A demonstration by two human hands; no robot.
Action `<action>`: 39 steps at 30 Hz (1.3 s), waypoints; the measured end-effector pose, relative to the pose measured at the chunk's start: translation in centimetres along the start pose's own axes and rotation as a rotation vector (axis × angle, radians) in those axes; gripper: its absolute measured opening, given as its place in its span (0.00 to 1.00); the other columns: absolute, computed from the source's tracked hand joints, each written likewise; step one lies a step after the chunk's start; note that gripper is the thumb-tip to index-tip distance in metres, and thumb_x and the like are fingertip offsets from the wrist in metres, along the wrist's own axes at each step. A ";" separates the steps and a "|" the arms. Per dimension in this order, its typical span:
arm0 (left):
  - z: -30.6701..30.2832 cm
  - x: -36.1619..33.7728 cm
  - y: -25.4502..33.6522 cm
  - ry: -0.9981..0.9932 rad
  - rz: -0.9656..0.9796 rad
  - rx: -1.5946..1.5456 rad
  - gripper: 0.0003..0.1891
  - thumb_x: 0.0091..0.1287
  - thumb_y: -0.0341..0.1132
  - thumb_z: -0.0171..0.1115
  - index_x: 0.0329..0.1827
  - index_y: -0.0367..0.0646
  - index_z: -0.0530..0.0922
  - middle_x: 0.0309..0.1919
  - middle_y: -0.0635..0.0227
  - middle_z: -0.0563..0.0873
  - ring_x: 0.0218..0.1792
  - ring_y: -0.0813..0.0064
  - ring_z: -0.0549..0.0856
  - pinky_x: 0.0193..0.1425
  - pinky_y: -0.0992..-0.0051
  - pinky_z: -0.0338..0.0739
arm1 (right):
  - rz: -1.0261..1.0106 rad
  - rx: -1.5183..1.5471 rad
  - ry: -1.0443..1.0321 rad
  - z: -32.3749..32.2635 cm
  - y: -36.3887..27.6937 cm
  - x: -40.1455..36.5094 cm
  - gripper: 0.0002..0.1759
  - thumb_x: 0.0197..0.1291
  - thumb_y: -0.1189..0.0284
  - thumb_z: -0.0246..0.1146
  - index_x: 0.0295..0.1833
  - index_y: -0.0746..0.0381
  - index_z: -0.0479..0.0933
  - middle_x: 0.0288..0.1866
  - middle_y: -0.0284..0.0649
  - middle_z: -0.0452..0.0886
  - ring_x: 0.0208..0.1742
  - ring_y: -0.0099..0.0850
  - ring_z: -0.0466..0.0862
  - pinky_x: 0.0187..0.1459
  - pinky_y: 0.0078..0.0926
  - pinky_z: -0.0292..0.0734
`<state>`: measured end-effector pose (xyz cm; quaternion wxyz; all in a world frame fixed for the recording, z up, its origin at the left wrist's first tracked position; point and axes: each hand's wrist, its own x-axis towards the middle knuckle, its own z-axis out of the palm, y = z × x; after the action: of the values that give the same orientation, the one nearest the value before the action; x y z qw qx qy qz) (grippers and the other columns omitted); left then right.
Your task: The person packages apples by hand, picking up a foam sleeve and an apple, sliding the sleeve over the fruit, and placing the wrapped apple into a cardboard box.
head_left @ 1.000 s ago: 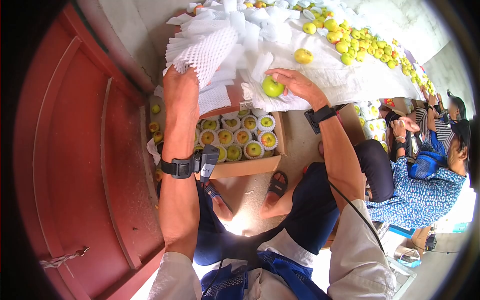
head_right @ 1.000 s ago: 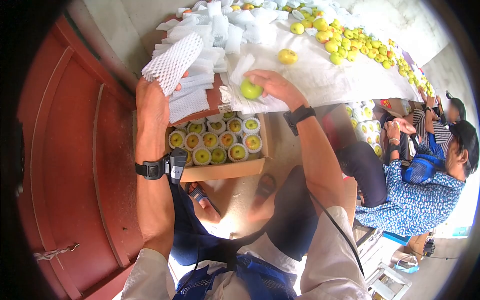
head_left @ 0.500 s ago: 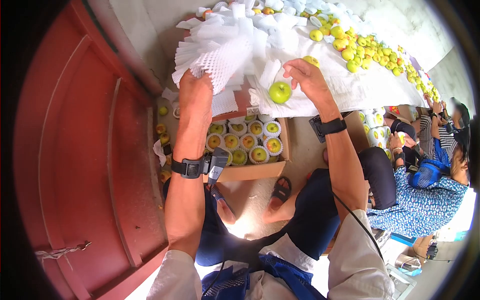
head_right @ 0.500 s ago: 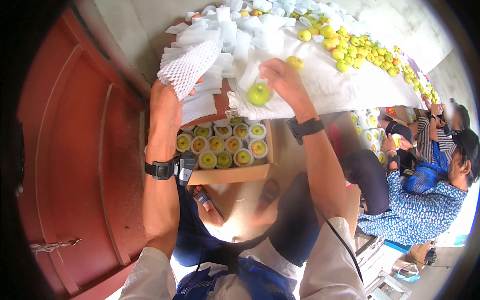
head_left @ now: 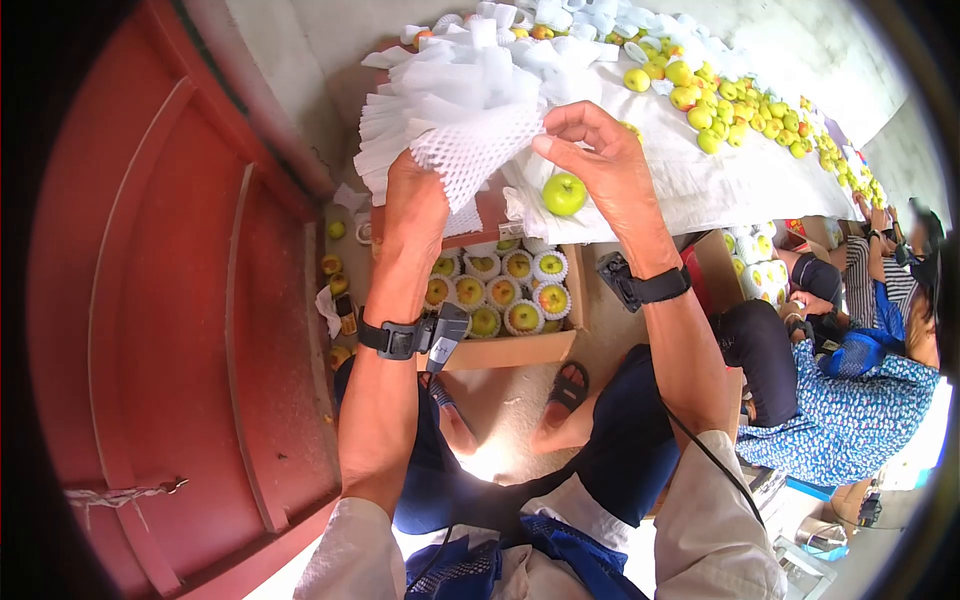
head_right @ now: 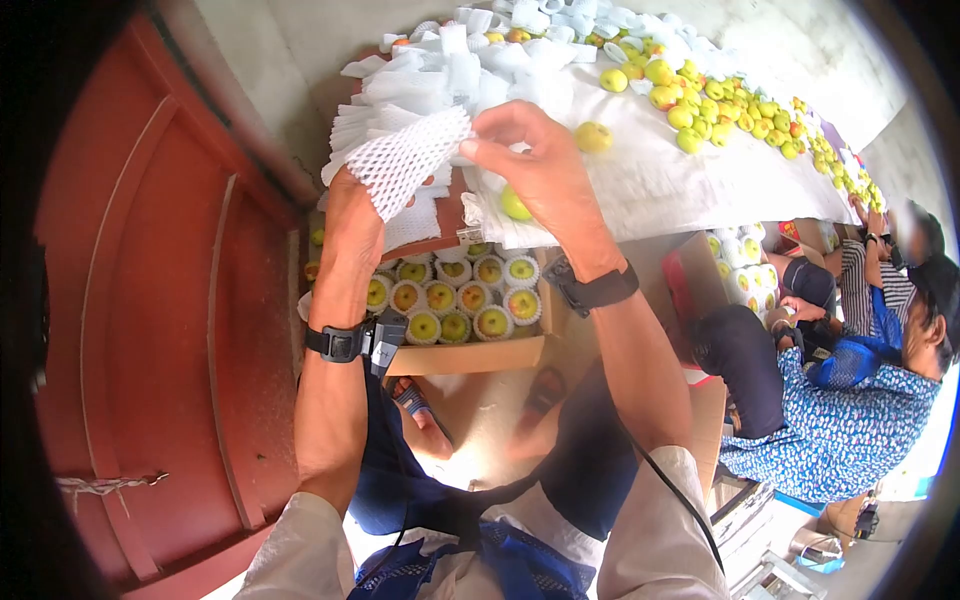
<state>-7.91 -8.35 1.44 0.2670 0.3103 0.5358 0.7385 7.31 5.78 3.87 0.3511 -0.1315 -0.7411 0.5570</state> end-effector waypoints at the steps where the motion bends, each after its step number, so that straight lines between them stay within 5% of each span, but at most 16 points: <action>1: 0.2 -0.1 0.1 0.004 0.002 0.000 0.18 0.71 0.32 0.68 0.61 0.33 0.83 0.48 0.68 0.89 0.45 0.80 0.86 0.49 0.77 0.80 | 0.027 -0.034 -0.010 -0.1 -0.1 0.0 0.10 0.62 0.72 0.73 0.48 0.63 0.84 0.46 0.31 0.84 0.48 0.21 0.81 0.50 0.23 0.76; 3: 0.6 -0.3 0.3 0.086 0.031 0.023 0.13 0.73 0.34 0.65 0.55 0.38 0.85 0.41 0.69 0.90 0.39 0.82 0.86 0.36 0.79 0.74 | -0.066 -0.108 -0.017 0.5 0.8 -0.2 0.09 0.61 0.73 0.73 0.45 0.63 0.84 0.44 0.32 0.84 0.47 0.21 0.81 0.49 0.23 0.76; 9: 0.1 -0.3 0.2 0.121 0.132 -0.063 0.11 0.73 0.29 0.65 0.54 0.34 0.82 0.44 0.70 0.89 0.42 0.82 0.86 0.48 0.80 0.81 | -0.084 -0.145 -0.020 1.3 1.2 -0.6 0.07 0.60 0.74 0.74 0.41 0.63 0.84 0.41 0.33 0.82 0.45 0.22 0.81 0.47 0.23 0.77; 19: 1.0 -0.9 0.2 0.059 0.363 0.160 0.10 0.66 0.20 0.64 0.49 0.39 0.82 0.40 0.73 0.87 0.42 0.84 0.83 0.47 0.79 0.79 | 0.045 0.118 -0.119 1.0 1.9 -0.5 0.21 0.63 0.69 0.74 0.59 0.64 0.83 0.50 0.35 0.84 0.54 0.25 0.82 0.57 0.28 0.78; 25: 1.6 -1.6 0.5 0.073 0.443 0.414 0.14 0.62 0.17 0.61 0.50 0.39 0.81 0.39 0.68 0.88 0.41 0.81 0.83 0.48 0.76 0.79 | 0.160 0.239 -0.092 1.3 -0.2 -1.0 0.21 0.66 0.67 0.72 0.60 0.66 0.82 0.59 0.38 0.81 0.60 0.26 0.80 0.62 0.28 0.75; 29: 1.4 -1.2 -0.2 0.034 0.408 0.442 0.12 0.66 0.21 0.67 0.51 0.41 0.81 0.42 0.74 0.88 0.42 0.85 0.85 0.46 0.80 0.80 | 0.133 0.184 -0.044 1.1 1.1 -0.8 0.19 0.67 0.67 0.71 0.59 0.66 0.83 0.57 0.37 0.81 0.60 0.27 0.80 0.63 0.26 0.74; 31: 1.3 -1.1 -0.7 0.024 0.389 0.405 0.12 0.66 0.21 0.67 0.51 0.40 0.81 0.41 0.73 0.88 0.41 0.85 0.85 0.44 0.80 0.80 | -0.151 0.041 0.092 1.1 2.3 -0.5 0.17 0.66 0.68 0.71 0.56 0.65 0.84 0.54 0.36 0.81 0.57 0.27 0.80 0.58 0.26 0.75; 35: 1.9 -1.2 -1.0 0.086 0.297 0.402 0.12 0.66 0.18 0.62 0.51 0.40 0.80 0.40 0.73 0.87 0.39 0.85 0.84 0.42 0.81 0.79 | -0.138 -0.203 0.179 1.2 2.2 -0.7 0.14 0.65 0.69 0.71 0.53 0.65 0.85 0.50 0.34 0.81 0.51 0.25 0.79 0.52 0.26 0.75; 37: 1.9 -1.1 -1.1 0.111 0.295 0.397 0.13 0.65 0.17 0.60 0.51 0.39 0.80 0.39 0.73 0.87 0.38 0.85 0.84 0.42 0.81 0.79 | -0.342 -0.389 0.200 1.3 1.9 -0.9 0.12 0.66 0.70 0.70 0.51 0.65 0.85 0.47 0.31 0.82 0.46 0.22 0.78 0.48 0.24 0.74; 39: 1.8 -1.2 -1.0 0.106 0.235 0.386 0.14 0.64 0.16 0.58 0.50 0.38 0.80 0.38 0.74 0.86 0.38 0.85 0.84 0.42 0.81 0.79 | -0.185 -0.187 0.172 1.1 2.0 -1.0 0.11 0.66 0.71 0.70 0.50 0.65 0.85 0.45 0.30 0.83 0.44 0.21 0.77 0.48 0.22 0.73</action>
<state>-5.76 -7.80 0.72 0.0865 0.3768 0.6404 0.6636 6.86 5.07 1.57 0.4493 -0.1420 -0.7658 0.4376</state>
